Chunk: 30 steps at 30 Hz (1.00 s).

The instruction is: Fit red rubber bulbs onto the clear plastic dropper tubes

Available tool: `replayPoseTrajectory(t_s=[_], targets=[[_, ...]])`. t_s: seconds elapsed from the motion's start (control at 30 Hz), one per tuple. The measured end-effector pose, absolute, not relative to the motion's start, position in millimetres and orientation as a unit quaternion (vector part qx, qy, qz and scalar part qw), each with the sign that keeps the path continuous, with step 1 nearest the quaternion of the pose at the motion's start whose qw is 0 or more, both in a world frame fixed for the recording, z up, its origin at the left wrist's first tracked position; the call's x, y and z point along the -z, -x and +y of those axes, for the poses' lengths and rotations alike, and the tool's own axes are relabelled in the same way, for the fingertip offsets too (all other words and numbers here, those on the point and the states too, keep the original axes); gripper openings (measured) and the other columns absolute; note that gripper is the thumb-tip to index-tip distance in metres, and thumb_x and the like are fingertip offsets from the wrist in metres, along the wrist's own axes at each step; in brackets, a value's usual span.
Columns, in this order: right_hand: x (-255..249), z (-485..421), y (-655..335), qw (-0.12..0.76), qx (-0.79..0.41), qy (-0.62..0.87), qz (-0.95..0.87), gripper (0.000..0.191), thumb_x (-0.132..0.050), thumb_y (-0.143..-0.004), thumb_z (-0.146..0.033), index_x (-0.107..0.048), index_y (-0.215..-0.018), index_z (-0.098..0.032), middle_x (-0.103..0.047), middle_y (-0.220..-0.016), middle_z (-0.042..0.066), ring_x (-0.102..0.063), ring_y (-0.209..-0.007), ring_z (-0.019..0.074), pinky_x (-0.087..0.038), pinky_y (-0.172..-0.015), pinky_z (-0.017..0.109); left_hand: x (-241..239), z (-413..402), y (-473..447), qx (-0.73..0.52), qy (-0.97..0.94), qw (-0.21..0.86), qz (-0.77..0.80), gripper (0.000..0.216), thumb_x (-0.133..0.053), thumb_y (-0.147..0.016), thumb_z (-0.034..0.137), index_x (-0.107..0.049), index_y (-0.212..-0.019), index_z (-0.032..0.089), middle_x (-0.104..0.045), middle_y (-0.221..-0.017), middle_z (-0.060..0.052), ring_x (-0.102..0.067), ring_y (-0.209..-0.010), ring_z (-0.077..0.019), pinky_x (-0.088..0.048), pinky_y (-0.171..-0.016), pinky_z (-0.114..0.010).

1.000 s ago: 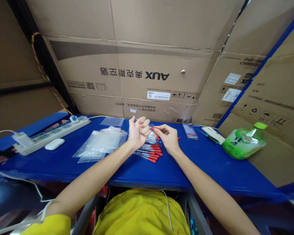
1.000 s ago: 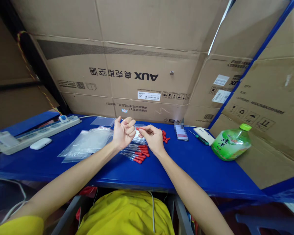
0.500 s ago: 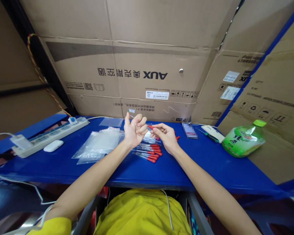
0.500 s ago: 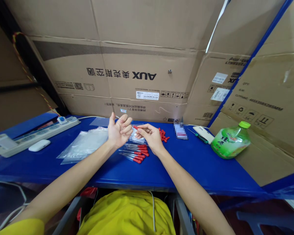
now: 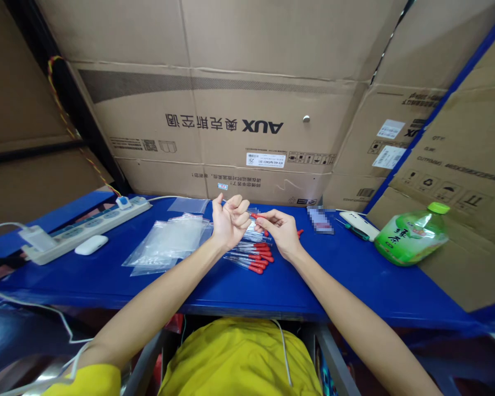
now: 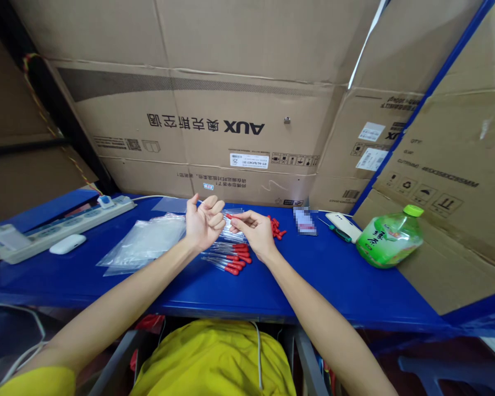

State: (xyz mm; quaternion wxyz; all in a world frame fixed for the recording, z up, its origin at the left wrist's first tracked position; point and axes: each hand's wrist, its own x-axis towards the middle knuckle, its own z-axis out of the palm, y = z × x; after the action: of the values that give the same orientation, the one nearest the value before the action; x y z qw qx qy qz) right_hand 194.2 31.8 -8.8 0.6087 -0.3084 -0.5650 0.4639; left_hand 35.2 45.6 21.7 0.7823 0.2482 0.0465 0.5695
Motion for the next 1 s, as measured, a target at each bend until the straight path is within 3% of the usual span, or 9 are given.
replayPoseTrajectory(t_s=[0.67, 1.0], targets=[[9.7, 30.7, -192.2, 0.615, -0.448, 0.313, -0.569, 0.035, -0.089, -0.07, -0.051, -0.075, -0.081, -0.021, -0.075, -0.067, 0.003, -0.07, -0.062, 0.0207, -0.059, -0.067, 0.037, -17.7, 47.1, -37.3, -0.567, -0.239, 0.787, 0.047, 0.046, -0.033, -0.103, 0.052, -0.019, -0.071, 0.022, -0.021, -0.06, 0.008, -0.013, -0.037, -0.0056, -0.01, -0.038, -0.023], [11.4, 30.6, -191.7, 0.619, -0.448, 0.305, -0.569, 0.033, -0.089, -0.071, -0.047, -0.075, -0.081, -0.02, -0.075, -0.066, 0.002, -0.07, -0.061, 0.0193, -0.059, -0.066, 0.034, -17.2, 46.4, -38.9, -0.566, -0.266, 0.779, 0.039, 0.045, -0.021, -0.105, 0.051, -0.017, -0.07, 0.022, -0.016, -0.061, 0.007, -0.008, -0.038, -0.006, -0.007, -0.039, -0.024]])
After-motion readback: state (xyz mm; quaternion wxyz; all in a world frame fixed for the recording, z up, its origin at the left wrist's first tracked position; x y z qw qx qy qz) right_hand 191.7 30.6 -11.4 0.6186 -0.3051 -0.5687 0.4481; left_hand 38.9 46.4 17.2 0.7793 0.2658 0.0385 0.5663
